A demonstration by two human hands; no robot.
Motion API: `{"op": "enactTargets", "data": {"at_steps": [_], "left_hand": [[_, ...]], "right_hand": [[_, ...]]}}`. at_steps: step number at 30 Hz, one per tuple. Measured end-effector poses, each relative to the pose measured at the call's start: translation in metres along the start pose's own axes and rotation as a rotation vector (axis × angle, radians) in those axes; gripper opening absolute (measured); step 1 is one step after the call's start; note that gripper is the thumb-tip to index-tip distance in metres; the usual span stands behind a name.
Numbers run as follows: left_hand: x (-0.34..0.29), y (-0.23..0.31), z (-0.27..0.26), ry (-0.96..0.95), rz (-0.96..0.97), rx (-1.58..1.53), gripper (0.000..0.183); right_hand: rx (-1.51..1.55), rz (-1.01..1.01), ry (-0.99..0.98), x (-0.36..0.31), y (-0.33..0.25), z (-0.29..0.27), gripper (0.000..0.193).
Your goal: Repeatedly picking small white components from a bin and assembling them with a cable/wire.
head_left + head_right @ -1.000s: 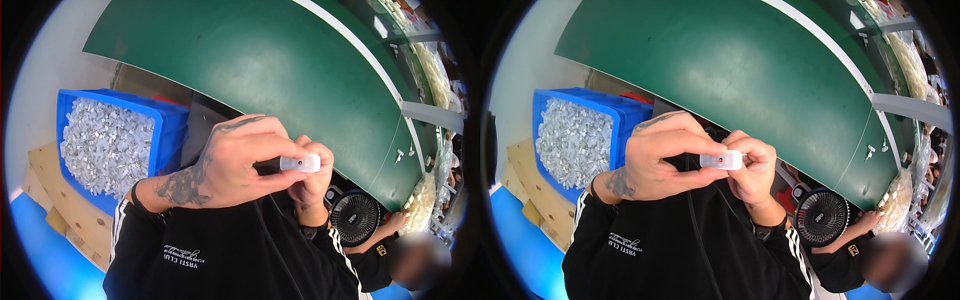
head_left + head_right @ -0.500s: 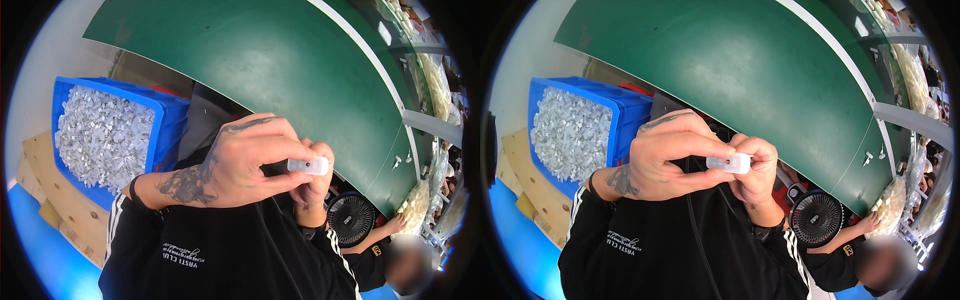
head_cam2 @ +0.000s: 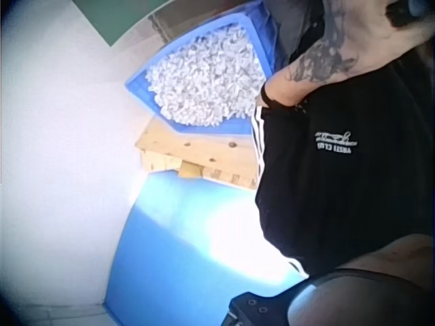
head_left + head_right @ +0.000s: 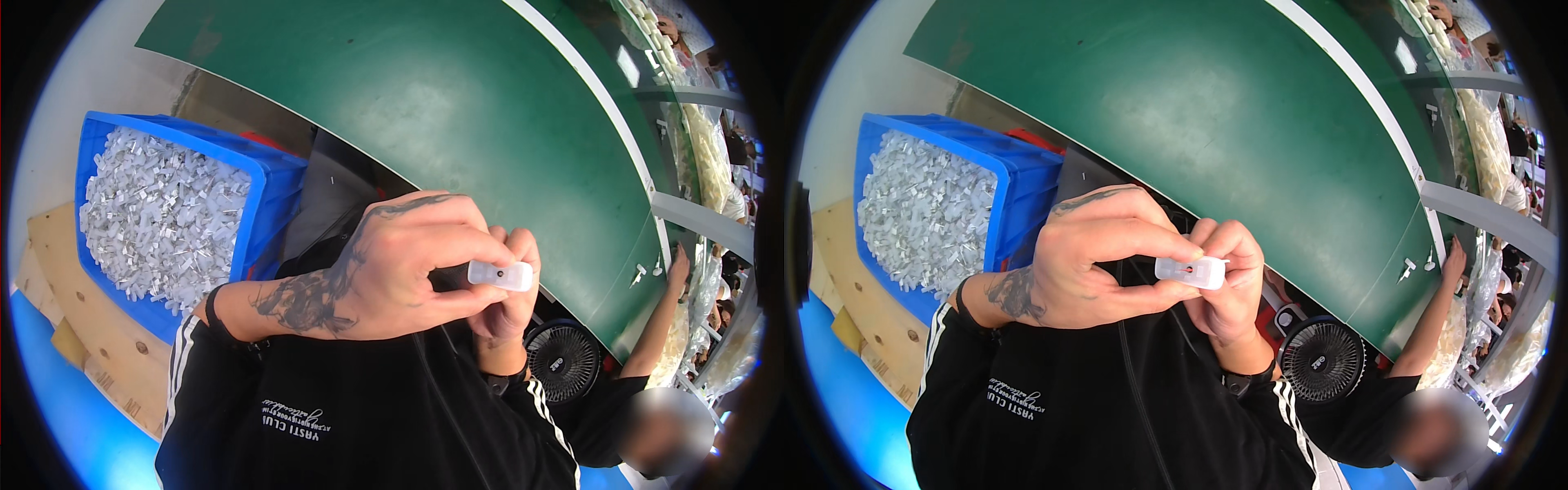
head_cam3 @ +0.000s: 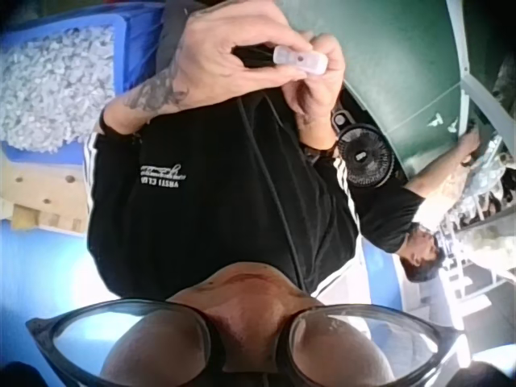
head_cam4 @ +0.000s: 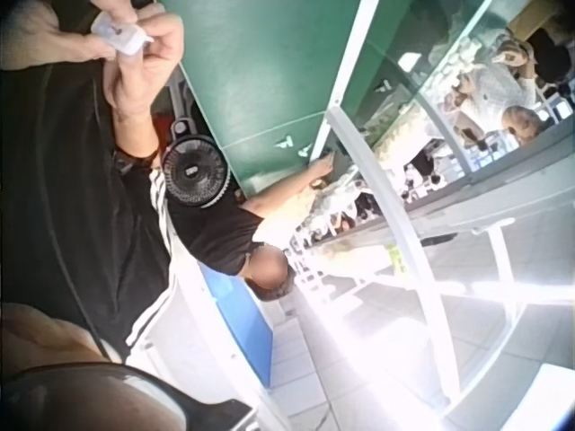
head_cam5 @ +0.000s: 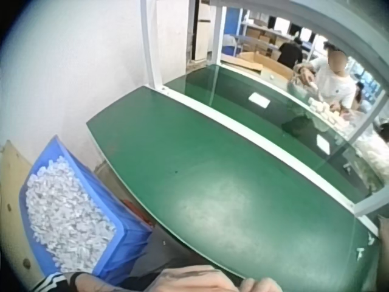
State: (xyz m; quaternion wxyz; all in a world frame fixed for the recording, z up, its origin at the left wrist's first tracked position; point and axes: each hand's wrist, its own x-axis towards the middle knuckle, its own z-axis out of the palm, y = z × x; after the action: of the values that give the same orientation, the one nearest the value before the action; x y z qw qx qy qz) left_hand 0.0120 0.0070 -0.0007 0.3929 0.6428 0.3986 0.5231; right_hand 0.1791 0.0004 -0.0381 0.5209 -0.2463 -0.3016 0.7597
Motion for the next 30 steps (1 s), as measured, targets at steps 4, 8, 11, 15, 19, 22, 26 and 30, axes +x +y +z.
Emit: {"op": "enactTargets", "data": {"at_steps": [4, 8, 11, 15, 19, 22, 26, 30], "left_hand": [[0.001, -0.002, -0.004, 0.020, 0.014, 0.028, 0.025], [0.000, 0.001, -0.010, 0.028, -0.008, 0.025, 0.025], [0.002, 0.004, -0.020, 0.035, -0.003, -0.013, 0.028], [-0.005, 0.000, -0.042, 0.064, -0.211, 0.027, 0.059], [-0.034, 0.008, -0.093, 0.200, -0.284, 0.116, 0.044], [-0.074, 0.003, -0.127, 0.334, -0.408, 0.180, 0.032], [-0.124, -0.009, -0.150, 0.402, -0.529, 0.291, 0.027], [-0.168, -0.016, -0.186, 0.434, -0.607, 0.271, 0.028]], "right_hand": [[0.073, 0.063, -0.032, 0.006, 0.001, 0.008, 0.019], [0.127, 0.160, -0.103, 0.013, -0.006, 0.016, 0.018], [0.087, 0.226, -0.144, 0.021, -0.010, 0.018, 0.020], [0.193, 0.432, -0.134, 0.061, -0.015, 0.022, 0.011], [-0.348, 0.402, -0.053, 0.189, -0.032, 0.026, 0.005], [-0.475, 0.351, 0.189, 0.312, -0.039, 0.006, 0.009], [-0.187, 0.274, -0.018, 0.444, -0.071, -0.100, 0.021], [-0.298, 0.136, 0.237, 0.505, -0.132, -0.222, 0.030]]}}
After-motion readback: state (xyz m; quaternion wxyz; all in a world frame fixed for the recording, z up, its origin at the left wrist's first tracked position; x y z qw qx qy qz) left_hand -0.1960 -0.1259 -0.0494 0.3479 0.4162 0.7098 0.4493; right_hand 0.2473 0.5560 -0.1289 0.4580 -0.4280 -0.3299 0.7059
